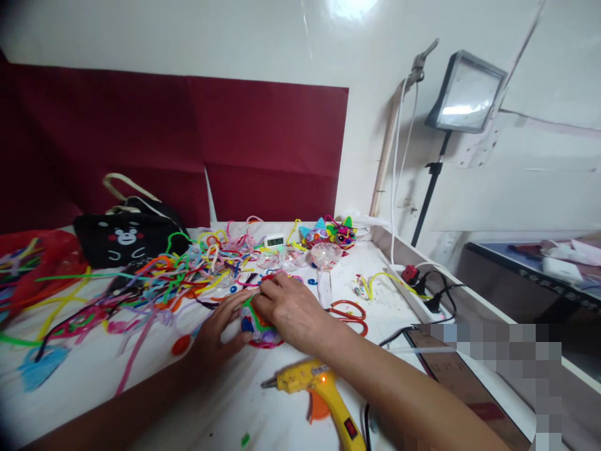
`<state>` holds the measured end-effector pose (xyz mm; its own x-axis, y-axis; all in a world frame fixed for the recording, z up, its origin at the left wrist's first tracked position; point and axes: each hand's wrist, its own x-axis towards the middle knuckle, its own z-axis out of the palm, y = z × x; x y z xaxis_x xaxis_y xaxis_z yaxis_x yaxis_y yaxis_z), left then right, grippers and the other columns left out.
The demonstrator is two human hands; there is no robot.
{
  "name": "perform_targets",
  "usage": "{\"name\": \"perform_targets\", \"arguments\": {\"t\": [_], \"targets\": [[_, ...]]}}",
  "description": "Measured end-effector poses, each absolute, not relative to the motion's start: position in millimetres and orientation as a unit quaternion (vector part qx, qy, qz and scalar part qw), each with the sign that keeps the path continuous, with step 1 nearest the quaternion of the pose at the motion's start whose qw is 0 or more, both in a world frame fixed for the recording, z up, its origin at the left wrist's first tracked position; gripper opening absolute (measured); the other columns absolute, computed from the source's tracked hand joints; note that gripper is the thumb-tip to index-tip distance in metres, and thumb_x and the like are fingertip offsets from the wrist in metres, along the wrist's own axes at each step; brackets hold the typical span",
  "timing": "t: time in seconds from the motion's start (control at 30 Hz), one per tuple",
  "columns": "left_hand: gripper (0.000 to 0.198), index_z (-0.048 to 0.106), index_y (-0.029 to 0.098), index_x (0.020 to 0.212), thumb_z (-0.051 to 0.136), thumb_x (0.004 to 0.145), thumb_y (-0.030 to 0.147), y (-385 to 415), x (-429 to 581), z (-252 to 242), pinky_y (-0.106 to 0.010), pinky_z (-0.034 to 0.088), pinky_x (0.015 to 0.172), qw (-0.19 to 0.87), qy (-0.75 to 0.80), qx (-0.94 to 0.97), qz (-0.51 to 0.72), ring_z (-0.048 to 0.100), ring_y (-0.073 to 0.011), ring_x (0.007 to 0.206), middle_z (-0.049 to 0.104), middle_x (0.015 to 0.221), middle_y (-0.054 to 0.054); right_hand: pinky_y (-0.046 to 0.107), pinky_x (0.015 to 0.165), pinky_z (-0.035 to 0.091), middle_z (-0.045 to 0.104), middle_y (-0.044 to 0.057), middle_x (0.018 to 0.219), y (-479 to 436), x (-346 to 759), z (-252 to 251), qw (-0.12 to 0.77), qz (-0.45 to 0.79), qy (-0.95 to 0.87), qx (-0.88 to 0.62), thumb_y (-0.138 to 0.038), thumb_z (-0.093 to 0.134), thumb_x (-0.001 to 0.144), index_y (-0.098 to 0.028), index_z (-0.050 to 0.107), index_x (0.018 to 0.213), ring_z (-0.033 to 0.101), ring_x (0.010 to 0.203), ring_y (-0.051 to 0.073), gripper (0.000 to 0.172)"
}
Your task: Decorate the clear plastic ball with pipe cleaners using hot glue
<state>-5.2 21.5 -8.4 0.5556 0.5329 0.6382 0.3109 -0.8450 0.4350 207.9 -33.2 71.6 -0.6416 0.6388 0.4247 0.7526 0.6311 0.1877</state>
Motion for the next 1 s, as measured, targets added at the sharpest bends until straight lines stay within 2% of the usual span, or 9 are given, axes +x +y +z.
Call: {"name": "perform_targets", "arguments": {"t": [0.37,0.57,0.77,1.0], "targets": [[0.052,0.049,0.022,0.136,0.063,0.089,0.037,23.6,-2.8,-6.6,-0.046,0.05,0.106,0.112,0.207,0.869,0.436,0.055,-0.0294,0.128,0.058,0.137,-0.013,0.034,0.08,0.042,0.062,0.009,0.1,-35.4,209.2,72.7,0.173,-0.169,-0.889,-0.39,-0.027,0.047,0.1,-0.014,0.065,0.111,0.048,0.093,0.021,0.024],[0.055,0.046,0.022,0.139,0.064,0.089,0.037,24.1,-2.3,-5.5,-0.048,0.05,0.106,0.074,0.183,0.876,0.44,0.056,-0.0304,0.125,0.058,0.137,-0.012,0.034,0.082,0.043,0.062,0.01,0.103,-36.7,211.1,73.8,0.17,-0.14,-0.89,-0.4,-0.025,0.047,0.1,-0.015,0.064,0.115,0.049,0.095,0.022,0.025],[0.056,0.047,0.019,0.139,0.065,0.089,0.035,22.6,-3.4,-5.3,-0.045,0.05,0.107,0.067,0.165,0.875,0.449,0.056,-0.0289,0.126,0.057,0.138,-0.012,0.035,0.083,0.043,0.062,0.01,0.103,-36.5,211.3,72.5,0.174,-0.139,-0.894,-0.389,-0.023,0.047,0.1,-0.014,0.066,0.11,0.049,0.095,0.023,0.023],[0.056,0.044,0.025,0.141,0.064,0.089,0.032,20.1,-2.2,-5.4,-0.046,0.051,0.108,0.058,0.179,0.877,0.443,0.055,-0.0291,0.128,0.056,0.139,-0.01,0.035,0.081,0.043,0.062,0.01,0.101,-37.7,211.6,73.3,0.181,-0.139,-0.891,-0.392,-0.023,0.049,0.099,-0.014,0.065,0.115,0.049,0.094,0.023,0.025]]}}
